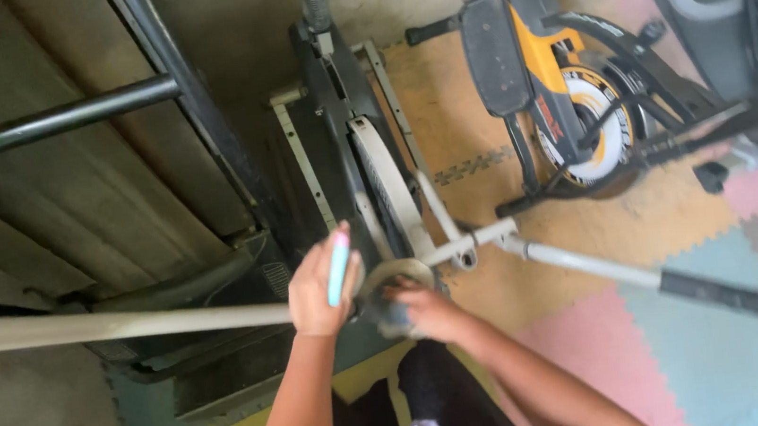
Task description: Cleaning and wiping down various pieces of exercise equipment in a gym using a spray bottle and a cloth.
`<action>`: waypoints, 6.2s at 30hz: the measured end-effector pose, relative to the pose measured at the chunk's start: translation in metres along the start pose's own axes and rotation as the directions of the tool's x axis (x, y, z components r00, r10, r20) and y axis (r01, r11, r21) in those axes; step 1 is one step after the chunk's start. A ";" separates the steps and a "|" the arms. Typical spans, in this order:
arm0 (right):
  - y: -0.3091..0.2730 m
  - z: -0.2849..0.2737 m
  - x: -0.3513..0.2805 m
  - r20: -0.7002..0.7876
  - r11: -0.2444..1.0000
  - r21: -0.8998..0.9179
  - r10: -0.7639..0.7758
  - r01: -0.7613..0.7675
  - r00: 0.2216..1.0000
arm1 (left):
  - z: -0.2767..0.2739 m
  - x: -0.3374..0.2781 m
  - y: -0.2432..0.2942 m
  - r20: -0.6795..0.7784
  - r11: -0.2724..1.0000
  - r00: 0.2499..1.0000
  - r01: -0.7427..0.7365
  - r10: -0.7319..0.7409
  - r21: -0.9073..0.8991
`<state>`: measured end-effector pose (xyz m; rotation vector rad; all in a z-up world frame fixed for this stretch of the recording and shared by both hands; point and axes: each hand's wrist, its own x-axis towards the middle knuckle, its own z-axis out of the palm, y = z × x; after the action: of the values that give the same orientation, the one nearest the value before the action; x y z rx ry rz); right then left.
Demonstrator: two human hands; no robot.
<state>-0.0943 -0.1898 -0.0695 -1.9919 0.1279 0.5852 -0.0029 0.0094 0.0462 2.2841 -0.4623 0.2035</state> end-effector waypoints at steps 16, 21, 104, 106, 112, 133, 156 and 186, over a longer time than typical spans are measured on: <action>-0.186 0.109 -0.015 -0.364 0.702 -0.631 -0.643 0.329 0.673 | -0.211 -0.027 0.026 -0.319 0.908 0.882 -0.400 0.347 -0.120; -0.191 0.078 0.025 -0.167 0.932 -0.336 0.085 -0.138 0.982 | -0.244 -0.057 -0.013 -0.231 0.937 0.962 -0.211 0.148 -0.278; 0.148 0.217 0.139 -0.066 -0.501 0.818 0.405 0.282 0.912 | 0.012 -0.147 -0.115 0.555 0.921 0.831 0.239 -0.031 -0.306; 0.188 0.232 0.166 -0.010 -0.584 0.769 0.397 0.261 0.918 | 0.032 -0.147 -0.128 0.502 0.930 0.864 0.149 0.044 -0.337; 0.288 0.286 0.183 0.064 -0.611 0.767 0.376 0.196 0.924 | 0.086 -0.195 -0.192 0.634 0.969 0.766 0.224 -0.107 -0.107; 0.304 0.314 0.240 0.047 -0.328 0.933 0.512 0.145 0.857 | 0.125 -0.176 -0.218 0.516 0.966 0.829 -0.104 0.216 -0.236; -0.006 0.119 -0.054 -0.049 0.044 0.998 0.234 0.040 0.971 | -0.038 -0.118 -0.028 0.546 0.911 0.804 0.012 0.237 -0.413; 0.110 -0.107 0.168 -0.213 0.826 -0.560 -0.215 0.061 0.953 | 0.070 0.083 0.076 0.327 0.868 0.941 0.236 -0.091 -0.437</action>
<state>0.0533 -0.3083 -0.1955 -2.6160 -0.0309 0.2623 0.0440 -0.1111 0.0730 1.8566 -0.4101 -0.3180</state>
